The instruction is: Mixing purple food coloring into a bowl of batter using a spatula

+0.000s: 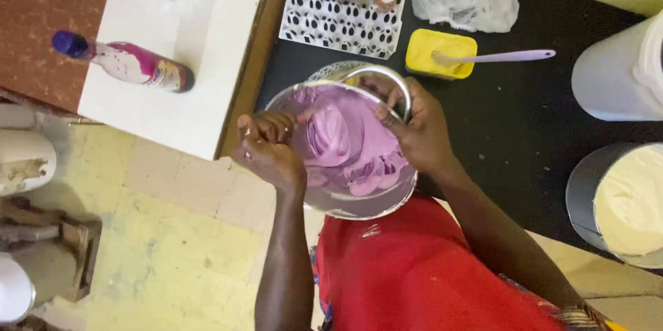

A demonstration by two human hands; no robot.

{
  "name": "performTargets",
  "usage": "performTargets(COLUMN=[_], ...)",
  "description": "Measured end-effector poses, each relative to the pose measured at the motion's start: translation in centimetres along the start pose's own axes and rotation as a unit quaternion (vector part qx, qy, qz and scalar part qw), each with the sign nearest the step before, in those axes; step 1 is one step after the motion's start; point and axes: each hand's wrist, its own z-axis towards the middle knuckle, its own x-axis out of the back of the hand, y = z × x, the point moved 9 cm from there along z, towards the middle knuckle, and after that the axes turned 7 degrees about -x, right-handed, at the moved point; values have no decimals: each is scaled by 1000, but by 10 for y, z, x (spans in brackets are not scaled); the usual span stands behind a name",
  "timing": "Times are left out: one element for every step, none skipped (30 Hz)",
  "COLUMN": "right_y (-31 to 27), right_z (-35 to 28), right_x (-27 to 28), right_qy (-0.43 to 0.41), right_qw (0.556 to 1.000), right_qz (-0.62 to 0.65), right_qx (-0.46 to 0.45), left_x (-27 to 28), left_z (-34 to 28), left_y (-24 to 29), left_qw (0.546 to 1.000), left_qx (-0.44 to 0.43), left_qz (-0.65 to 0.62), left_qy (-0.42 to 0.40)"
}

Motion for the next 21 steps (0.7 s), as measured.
performTargets(right_y=[-20, -38, -39, -42, -46, -33, -22, -8, -7, -9, -10, -6, -4, -1, -2, -2, -2, -2, -1, -1, 1], right_z=[3, -1, -7, -6, -4, 1, 6, 7, 7, 5, 4, 3, 2, 0, -1, -3, -5, -4, -3, 3, 4], right_x=[0, 0, -1, 2, 5, 9, 10, 13, 17, 19, 22, 21, 21, 23, 24, 23, 23, 23, 23, 25, 29], right_qy=[-1, 0, -2, 14, 30, 34, 28, 21, 24, 28, 32, 33, 39, 46, 48, 48, 48, 49, 46, 46, 50], right_qw=[1000, 1000, 999, 998, 995, 994, 992, 990, 990, 988, 986, 986, 985, 985, 985, 985, 984, 984, 986, 987, 987], right_qz=[16, 30, 30, 64, 98, 98, 119, 139, 137, 151, 164, 165, 164, 161, 160, 163, 166, 167, 159, 150, 149], right_qx=[-1, -9, -17, -19, -22, -17, -10, -7, -7, 6, 19, 19, 26, 32, 31, 32, 32, 30, 22, 21, 26], left_x=[-5, -4, -4, -25, -48, -57, -45, -29, -22, -26, -29, -53, -71, -89, -50, -19, 3, -17, -27, -46, -66], left_z=[-14, -34, -61, -82, -106, -118, -122, -135, -113, -93, -75, -81, -88, -99, -67, -44, -45, -65, -79, -91, -93], left_y=[10, 20, 20, 28, 33, 34, 28, 17, 28, 43, 61, 74, 100, 123, 88, 27, -22, -25, -29, -27, -12], left_qw=[997, 987, 987, 962, 922, 922, 963, 985, 986, 989, 984, 984, 979, 969, 970, 956, 807, 808, 966, 949, 949], left_qx=[-49, -93, -91, -158, -224, -225, -147, -63, -61, -81, -101, -102, -170, -235, -233, -36, 163, 163, 43, -85, -85], left_qz=[55, 114, 119, 199, 275, 272, 215, 156, 155, 108, 61, 62, 56, 50, 50, -264, -541, -540, -164, 237, 233], left_qy=[-30, -57, -52, -105, -156, -161, -70, 26, 24, -54, -131, -132, -93, -53, -54, -121, -174, -172, -194, -188, -194])
